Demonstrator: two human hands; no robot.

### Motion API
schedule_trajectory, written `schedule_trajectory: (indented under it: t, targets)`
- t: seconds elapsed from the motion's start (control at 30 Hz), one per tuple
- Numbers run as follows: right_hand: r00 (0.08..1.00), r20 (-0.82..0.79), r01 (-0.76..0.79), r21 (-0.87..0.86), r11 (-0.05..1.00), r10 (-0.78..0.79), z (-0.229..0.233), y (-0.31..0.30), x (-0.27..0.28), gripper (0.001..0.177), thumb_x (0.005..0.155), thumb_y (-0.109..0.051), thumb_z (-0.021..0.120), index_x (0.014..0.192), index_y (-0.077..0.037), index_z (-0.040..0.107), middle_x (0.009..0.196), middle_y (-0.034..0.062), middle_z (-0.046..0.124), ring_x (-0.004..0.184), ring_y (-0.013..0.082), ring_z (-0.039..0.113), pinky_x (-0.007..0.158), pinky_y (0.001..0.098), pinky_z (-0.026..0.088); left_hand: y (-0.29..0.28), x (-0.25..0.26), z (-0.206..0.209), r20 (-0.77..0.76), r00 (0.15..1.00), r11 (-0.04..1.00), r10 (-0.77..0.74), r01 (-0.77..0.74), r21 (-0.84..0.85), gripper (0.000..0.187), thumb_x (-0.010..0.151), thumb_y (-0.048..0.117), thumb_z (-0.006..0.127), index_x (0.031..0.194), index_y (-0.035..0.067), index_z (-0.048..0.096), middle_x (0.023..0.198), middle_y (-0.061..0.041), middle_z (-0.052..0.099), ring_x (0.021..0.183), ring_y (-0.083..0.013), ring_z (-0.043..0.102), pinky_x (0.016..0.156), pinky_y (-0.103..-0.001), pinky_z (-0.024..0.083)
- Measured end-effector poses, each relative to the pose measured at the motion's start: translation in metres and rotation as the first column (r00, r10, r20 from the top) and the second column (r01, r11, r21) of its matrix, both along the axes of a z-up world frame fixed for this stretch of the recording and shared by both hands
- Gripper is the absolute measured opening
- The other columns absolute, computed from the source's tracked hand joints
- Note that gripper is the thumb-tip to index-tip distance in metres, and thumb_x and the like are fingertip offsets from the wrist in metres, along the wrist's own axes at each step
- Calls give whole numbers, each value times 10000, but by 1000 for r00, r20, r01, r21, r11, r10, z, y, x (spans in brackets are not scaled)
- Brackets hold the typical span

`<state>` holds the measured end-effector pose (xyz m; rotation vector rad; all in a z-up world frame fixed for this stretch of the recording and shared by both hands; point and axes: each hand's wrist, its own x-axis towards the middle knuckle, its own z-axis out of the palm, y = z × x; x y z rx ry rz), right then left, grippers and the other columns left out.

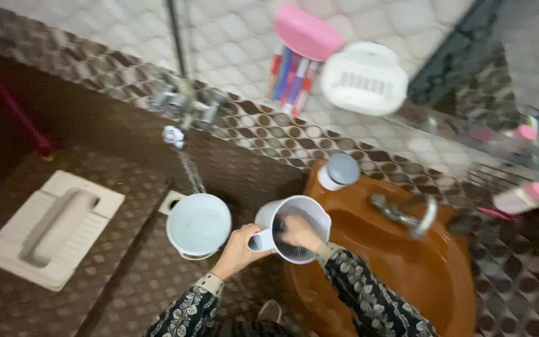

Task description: The person fills a white pitcher with water from a wall tap and then uses a steel wool scrubber to clean the tap fixtures and the vertical pipe. The person repeatedly dips the scrubber into the pitcher and scrubs the metal surfaces.

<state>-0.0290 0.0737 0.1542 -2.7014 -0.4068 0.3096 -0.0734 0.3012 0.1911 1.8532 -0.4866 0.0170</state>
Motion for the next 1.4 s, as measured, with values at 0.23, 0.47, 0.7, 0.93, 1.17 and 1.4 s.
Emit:
schedule_trajectory:
  t: [0.23, 0.47, 0.7, 0.93, 1.17, 1.4]
  targets:
    - [945, -320, -115, -147, 982, 62, -1, 147, 62, 453, 803, -111, 747, 1231, -50, 612, 1156, 213, 633, 1108, 373, 639, 955, 459, 519, 125, 4, 27, -7, 996, 992, 85, -85, -89, 466, 692, 293, 905, 1024, 19, 725, 868, -122, 734, 773, -254, 706, 738, -356, 550]
    - [969, -33, -246, -76, 966, 244, -4, 246, 61, 330, 857, -170, 679, 1158, -42, 639, 1057, 196, 709, 1006, 380, 674, 895, 509, 516, 226, 14, 26, 105, 979, 984, 174, -178, 30, 483, 679, 315, 944, 955, 1, 703, 858, -144, 693, 761, -252, 669, 711, -348, 524]
    - [970, 67, -239, 54, 970, 235, 30, 289, 72, 465, 765, -235, 780, 1169, -37, 664, 1035, 218, 719, 972, 402, 696, 852, 490, 535, 263, 28, 32, 105, 969, 974, 224, -226, 9, 482, 658, 311, 943, 936, 2, 698, 842, -145, 697, 761, -265, 677, 704, -357, 529]
    - [965, 24, -253, -160, 954, 260, 49, 292, 134, 487, 795, -291, 775, 1180, -28, 634, 1008, 240, 723, 951, 427, 701, 855, 501, 545, 273, 86, 43, 23, 966, 963, 256, -257, 82, 452, 679, 317, 946, 888, 20, 676, 802, -142, 680, 706, -254, 671, 693, -357, 532]
    - [937, 103, -316, -166, 934, 335, 42, 302, 192, 386, 814, -284, 743, 1141, -89, 674, 1043, 195, 733, 955, 391, 710, 825, 489, 554, 279, 133, 51, 144, 954, 964, 265, -262, -34, 403, 700, 296, 909, 906, 38, 678, 802, -127, 680, 713, -245, 669, 669, -356, 524]
    - [998, -25, -46, 106, 993, 49, 130, 313, 204, 453, 746, -323, 772, 1150, -143, 672, 1003, 179, 744, 961, 360, 709, 880, 448, 546, 293, 173, 48, 62, 954, 956, 295, -295, -9, 382, 678, 274, 927, 837, 33, 676, 737, -106, 669, 643, -204, 629, 635, -330, 507]
